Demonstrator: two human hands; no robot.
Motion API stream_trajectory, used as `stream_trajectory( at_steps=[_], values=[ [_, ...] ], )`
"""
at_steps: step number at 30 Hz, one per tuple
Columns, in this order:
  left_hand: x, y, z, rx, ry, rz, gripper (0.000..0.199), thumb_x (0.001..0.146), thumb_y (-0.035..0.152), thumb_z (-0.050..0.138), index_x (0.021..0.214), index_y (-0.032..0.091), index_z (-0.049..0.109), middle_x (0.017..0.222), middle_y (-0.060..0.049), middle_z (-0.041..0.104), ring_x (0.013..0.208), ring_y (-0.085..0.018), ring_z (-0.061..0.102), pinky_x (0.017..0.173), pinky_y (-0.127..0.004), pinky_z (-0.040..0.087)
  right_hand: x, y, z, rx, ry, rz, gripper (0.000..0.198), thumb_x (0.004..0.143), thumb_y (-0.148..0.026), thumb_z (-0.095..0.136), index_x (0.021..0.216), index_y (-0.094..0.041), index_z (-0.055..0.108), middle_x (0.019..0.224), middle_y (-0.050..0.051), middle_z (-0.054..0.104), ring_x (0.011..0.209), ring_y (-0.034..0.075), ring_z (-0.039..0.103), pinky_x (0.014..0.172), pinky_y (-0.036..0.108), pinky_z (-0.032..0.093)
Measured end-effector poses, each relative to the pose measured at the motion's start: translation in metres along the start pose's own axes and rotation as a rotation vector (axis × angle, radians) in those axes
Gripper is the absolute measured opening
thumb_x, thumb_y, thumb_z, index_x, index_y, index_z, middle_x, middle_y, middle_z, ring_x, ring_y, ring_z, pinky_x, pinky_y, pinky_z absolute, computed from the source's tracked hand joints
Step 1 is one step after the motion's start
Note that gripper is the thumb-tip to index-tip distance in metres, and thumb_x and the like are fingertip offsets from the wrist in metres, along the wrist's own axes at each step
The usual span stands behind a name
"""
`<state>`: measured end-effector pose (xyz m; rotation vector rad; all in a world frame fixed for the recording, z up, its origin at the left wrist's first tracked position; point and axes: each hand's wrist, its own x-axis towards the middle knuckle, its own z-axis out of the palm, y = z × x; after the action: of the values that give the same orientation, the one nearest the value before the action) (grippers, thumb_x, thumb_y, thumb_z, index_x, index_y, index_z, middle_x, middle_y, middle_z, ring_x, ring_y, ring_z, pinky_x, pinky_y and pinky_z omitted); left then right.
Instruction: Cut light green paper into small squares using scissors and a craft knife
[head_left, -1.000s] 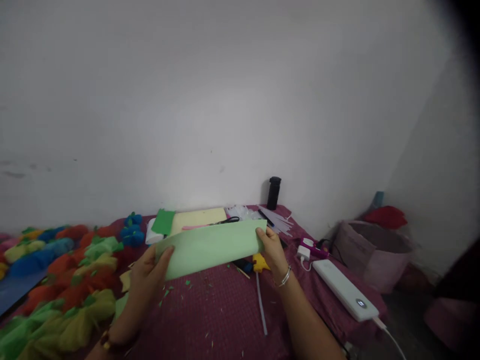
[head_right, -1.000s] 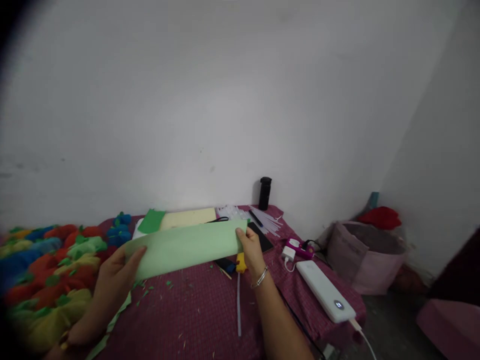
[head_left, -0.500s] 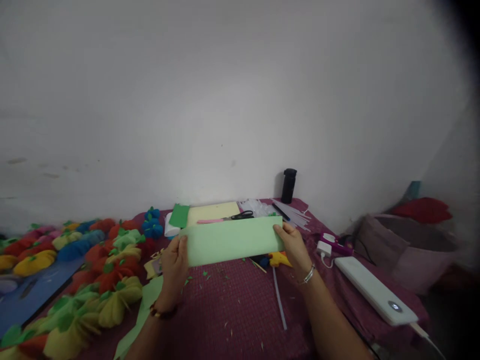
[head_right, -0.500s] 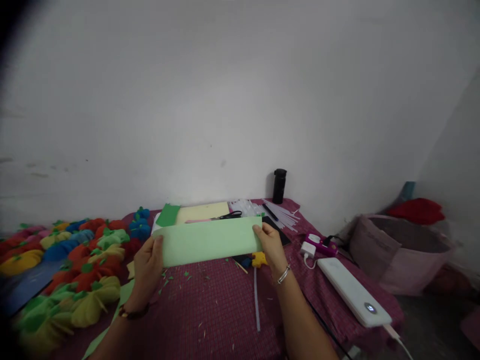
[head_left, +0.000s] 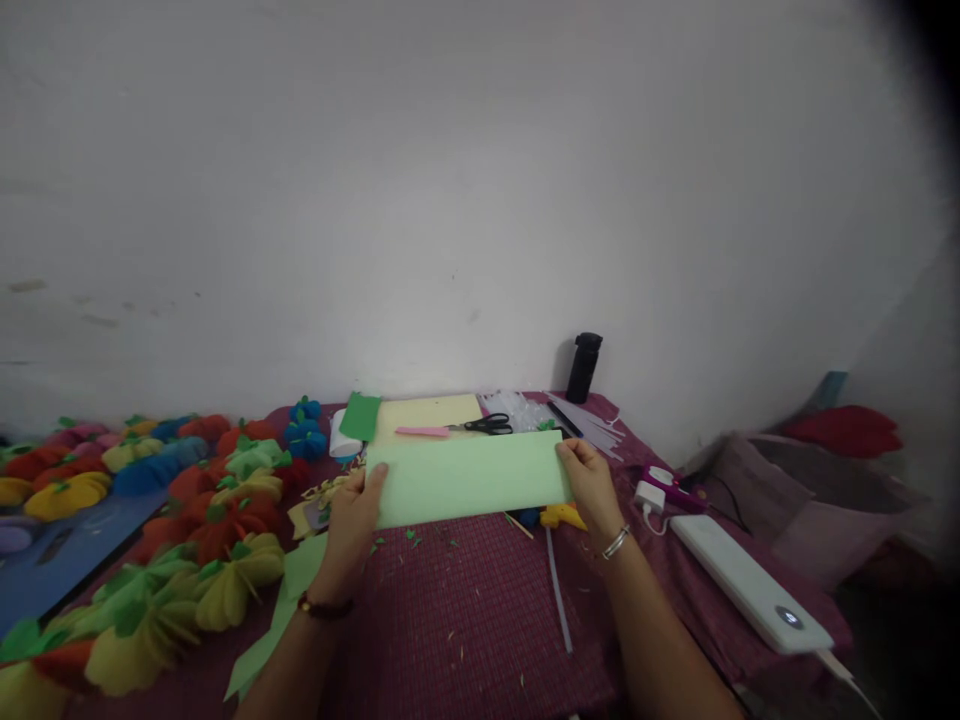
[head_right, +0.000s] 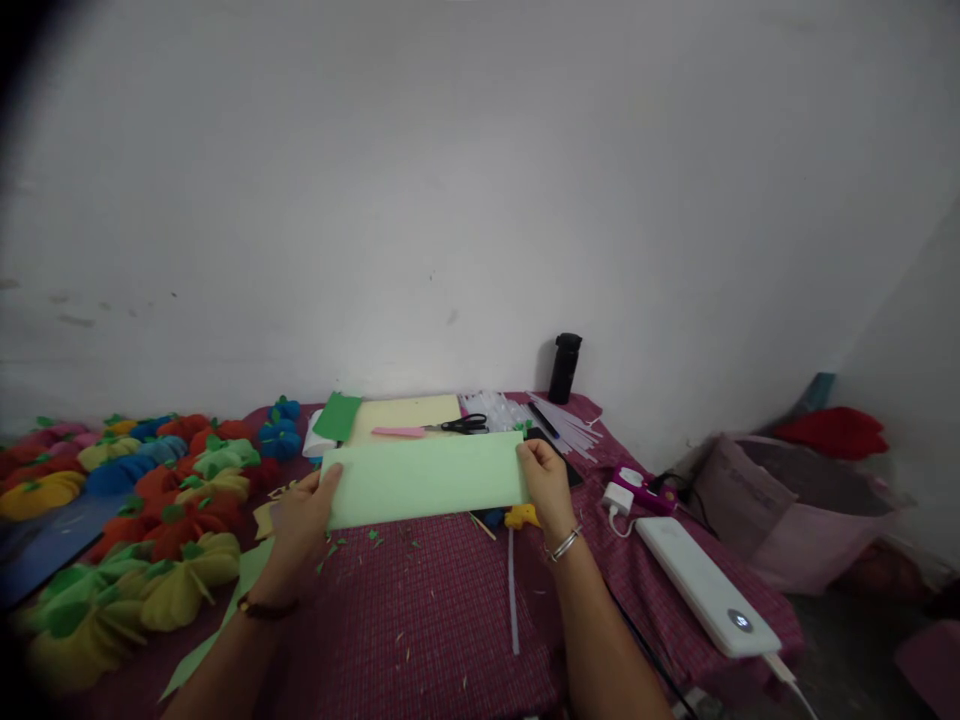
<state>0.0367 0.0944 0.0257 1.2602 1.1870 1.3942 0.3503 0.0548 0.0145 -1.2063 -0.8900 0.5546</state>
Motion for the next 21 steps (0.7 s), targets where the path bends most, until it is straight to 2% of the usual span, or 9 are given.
stream_trajectory(
  at_steps=[3, 6, 9, 12, 17, 19, 21],
  values=[
    [0.001, -0.006, 0.003, -0.082, -0.162, -0.034, 0.034, 0.071, 0.039, 0.067, 0.098, 0.020, 0.061, 0.076, -0.001, 0.067, 0.061, -0.016, 0.058, 0.055, -0.027, 0.046, 0.001, 0.000, 0.000, 0.006, 0.039, 0.006, 0.029, 0.069, -0.045, 0.062, 0.069, -0.017, 0.055, 0.057, -0.004, 0.048, 0.050, 0.010, 0.037, 0.045, 0.022, 0.029],
    [0.001, -0.008, 0.004, -0.094, -0.190, -0.021, 0.037, 0.071, 0.039, 0.067, 0.101, 0.018, 0.061, 0.080, -0.003, 0.068, 0.063, -0.017, 0.059, 0.056, -0.027, 0.046, 0.003, 0.001, -0.002, 0.003, 0.043, -0.009, 0.029, 0.068, -0.045, 0.063, 0.068, -0.017, 0.055, 0.057, -0.004, 0.048, 0.050, 0.011, 0.037, 0.045, 0.022, 0.029],
    [0.002, -0.008, 0.002, 0.010, -0.134, 0.045, 0.037, 0.073, 0.044, 0.062, 0.098, 0.016, 0.063, 0.077, -0.003, 0.067, 0.061, -0.017, 0.056, 0.054, -0.026, 0.043, 0.005, 0.004, -0.002, -0.012, 0.047, -0.022, 0.028, 0.068, -0.044, 0.063, 0.068, -0.017, 0.055, 0.057, -0.003, 0.048, 0.051, 0.011, 0.037, 0.045, 0.022, 0.029],
    [0.003, -0.007, -0.001, 0.222, -0.030, 0.170, 0.031, 0.076, 0.047, 0.056, 0.083, 0.017, 0.063, 0.068, 0.000, 0.062, 0.060, -0.016, 0.052, 0.052, -0.024, 0.038, 0.003, 0.005, 0.001, -0.040, 0.039, -0.027, 0.026, 0.069, -0.042, 0.061, 0.067, -0.017, 0.055, 0.057, -0.004, 0.047, 0.051, 0.010, 0.037, 0.046, 0.021, 0.029],
    [0.001, -0.004, -0.005, 0.489, 0.089, 0.377, 0.028, 0.087, 0.039, 0.041, 0.072, 0.019, 0.054, 0.064, 0.002, 0.052, 0.061, -0.015, 0.045, 0.054, -0.024, 0.031, 0.004, 0.004, -0.002, -0.116, -0.056, -0.048, 0.026, 0.071, -0.043, 0.059, 0.067, -0.018, 0.055, 0.057, -0.004, 0.050, 0.052, 0.011, 0.040, 0.049, 0.022, 0.032],
    [0.001, -0.002, -0.007, 0.527, 0.108, 0.399, 0.026, 0.087, 0.036, 0.040, 0.071, 0.020, 0.053, 0.064, 0.002, 0.051, 0.060, -0.014, 0.043, 0.054, -0.024, 0.030, 0.008, 0.000, -0.005, -0.177, -0.083, -0.104, 0.025, 0.073, -0.043, 0.058, 0.073, -0.017, 0.058, 0.064, -0.002, 0.056, 0.058, 0.013, 0.047, 0.054, 0.024, 0.038],
    [0.002, -0.002, -0.008, 0.540, 0.091, 0.402, 0.025, 0.087, 0.036, 0.041, 0.071, 0.020, 0.053, 0.063, 0.003, 0.050, 0.058, -0.014, 0.043, 0.054, -0.025, 0.029, 0.011, -0.009, -0.006, -0.256, -0.083, -0.204, 0.026, 0.076, -0.040, 0.058, 0.089, -0.018, 0.061, 0.080, 0.003, 0.063, 0.072, 0.017, 0.055, 0.067, 0.028, 0.044]
  ],
)
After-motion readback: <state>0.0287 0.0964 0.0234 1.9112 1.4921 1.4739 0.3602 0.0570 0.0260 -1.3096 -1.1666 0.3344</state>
